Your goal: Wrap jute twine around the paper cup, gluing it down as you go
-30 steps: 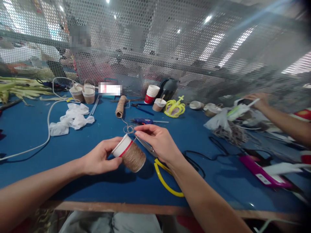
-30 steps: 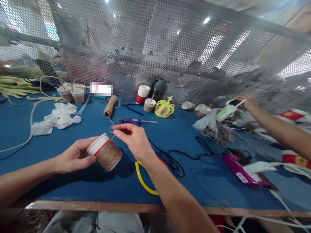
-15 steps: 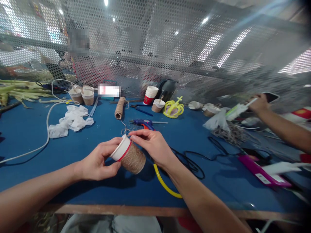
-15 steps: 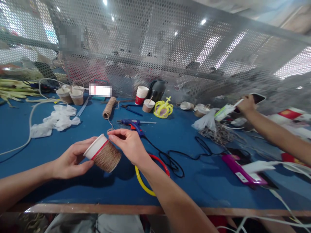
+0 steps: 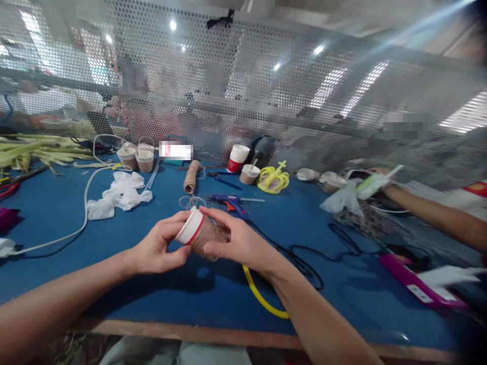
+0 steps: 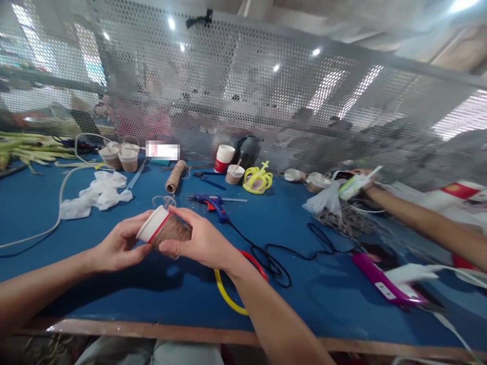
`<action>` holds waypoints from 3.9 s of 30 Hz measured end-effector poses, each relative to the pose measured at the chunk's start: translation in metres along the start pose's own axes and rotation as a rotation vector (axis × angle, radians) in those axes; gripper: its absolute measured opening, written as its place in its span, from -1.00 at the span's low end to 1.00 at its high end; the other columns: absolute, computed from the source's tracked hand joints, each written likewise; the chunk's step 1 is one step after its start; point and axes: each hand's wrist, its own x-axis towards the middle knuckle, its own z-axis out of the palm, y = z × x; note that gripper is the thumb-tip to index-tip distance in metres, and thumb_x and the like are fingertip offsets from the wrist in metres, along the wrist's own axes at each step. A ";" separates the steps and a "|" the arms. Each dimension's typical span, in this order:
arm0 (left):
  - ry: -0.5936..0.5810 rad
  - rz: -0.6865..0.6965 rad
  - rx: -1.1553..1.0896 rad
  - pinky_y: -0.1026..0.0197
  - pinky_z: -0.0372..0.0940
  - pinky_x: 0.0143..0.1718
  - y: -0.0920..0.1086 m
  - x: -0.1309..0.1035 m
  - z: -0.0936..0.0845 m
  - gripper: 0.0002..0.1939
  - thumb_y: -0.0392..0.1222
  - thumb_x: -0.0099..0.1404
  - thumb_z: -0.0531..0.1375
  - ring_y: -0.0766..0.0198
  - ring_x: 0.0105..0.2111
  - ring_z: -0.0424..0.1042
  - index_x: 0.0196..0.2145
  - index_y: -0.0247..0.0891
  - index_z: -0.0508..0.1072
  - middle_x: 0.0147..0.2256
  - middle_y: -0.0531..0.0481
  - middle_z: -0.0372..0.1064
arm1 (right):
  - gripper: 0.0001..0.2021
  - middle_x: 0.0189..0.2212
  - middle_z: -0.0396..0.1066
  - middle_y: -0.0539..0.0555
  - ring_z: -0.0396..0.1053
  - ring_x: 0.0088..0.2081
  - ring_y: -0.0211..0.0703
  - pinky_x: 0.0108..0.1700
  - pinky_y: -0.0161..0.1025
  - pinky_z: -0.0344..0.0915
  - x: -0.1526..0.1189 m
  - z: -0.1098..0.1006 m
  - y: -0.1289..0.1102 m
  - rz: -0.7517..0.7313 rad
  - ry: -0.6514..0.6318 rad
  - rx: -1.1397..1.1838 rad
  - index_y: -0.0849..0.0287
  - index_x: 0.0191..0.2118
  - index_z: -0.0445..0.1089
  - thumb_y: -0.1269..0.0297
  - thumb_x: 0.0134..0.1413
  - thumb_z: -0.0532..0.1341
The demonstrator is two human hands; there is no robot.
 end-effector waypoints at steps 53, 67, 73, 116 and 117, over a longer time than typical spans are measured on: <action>0.308 -0.670 -0.451 0.32 0.12 -0.41 0.003 0.011 0.014 -0.87 -0.26 -0.03 0.12 0.34 -0.47 0.19 -0.47 -0.36 0.39 -0.53 0.08 0.26 | -0.16 0.17 -0.01 0.22 0.05 0.12 0.10 0.08 0.07 0.12 -0.002 0.033 0.009 -0.324 0.188 -0.717 0.18 0.23 -0.17 0.31 -0.16 0.28; 0.300 -0.670 -0.487 0.34 0.12 -0.45 0.004 0.012 0.014 -0.86 -0.29 -0.04 0.12 0.38 -0.52 0.18 -0.45 -0.36 0.38 -0.58 0.12 0.22 | -0.22 0.14 0.05 0.26 0.04 0.13 0.06 0.11 0.03 0.06 0.000 0.029 0.007 -0.318 0.182 -0.616 0.25 0.18 -0.01 0.06 -0.16 0.25; 0.167 -0.659 -0.564 0.27 0.20 -0.34 0.007 0.012 0.015 -0.87 -0.28 -0.05 0.16 0.31 -0.46 0.30 -0.45 -0.36 0.38 -0.52 0.06 0.32 | -0.44 0.01 0.26 0.21 0.19 0.05 -0.05 0.07 -0.03 0.11 0.004 0.010 -0.005 -0.148 0.119 -0.050 0.22 0.00 0.25 -0.10 0.03 -0.02; 0.051 -0.313 -0.409 0.13 0.06 -0.06 -0.001 0.005 0.010 -0.80 -0.13 0.13 0.15 0.17 -0.22 0.22 -0.44 -0.36 0.43 -0.32 -0.09 0.28 | -0.76 -0.20 0.33 0.11 0.34 -0.25 -0.19 -0.23 -0.14 0.31 0.054 -0.051 0.079 0.620 0.310 -0.606 0.26 -0.14 0.28 0.28 0.08 0.12; 0.052 -0.315 -0.414 0.12 0.07 -0.08 -0.001 0.005 0.010 -0.79 -0.12 0.13 0.14 0.16 -0.21 0.22 -0.43 -0.36 0.43 -0.30 -0.10 0.28 | -0.77 -0.27 0.36 0.12 0.35 -0.30 -0.19 -0.27 -0.18 0.31 0.054 -0.053 0.078 0.623 0.329 -0.568 0.29 -0.17 0.29 0.31 0.03 0.15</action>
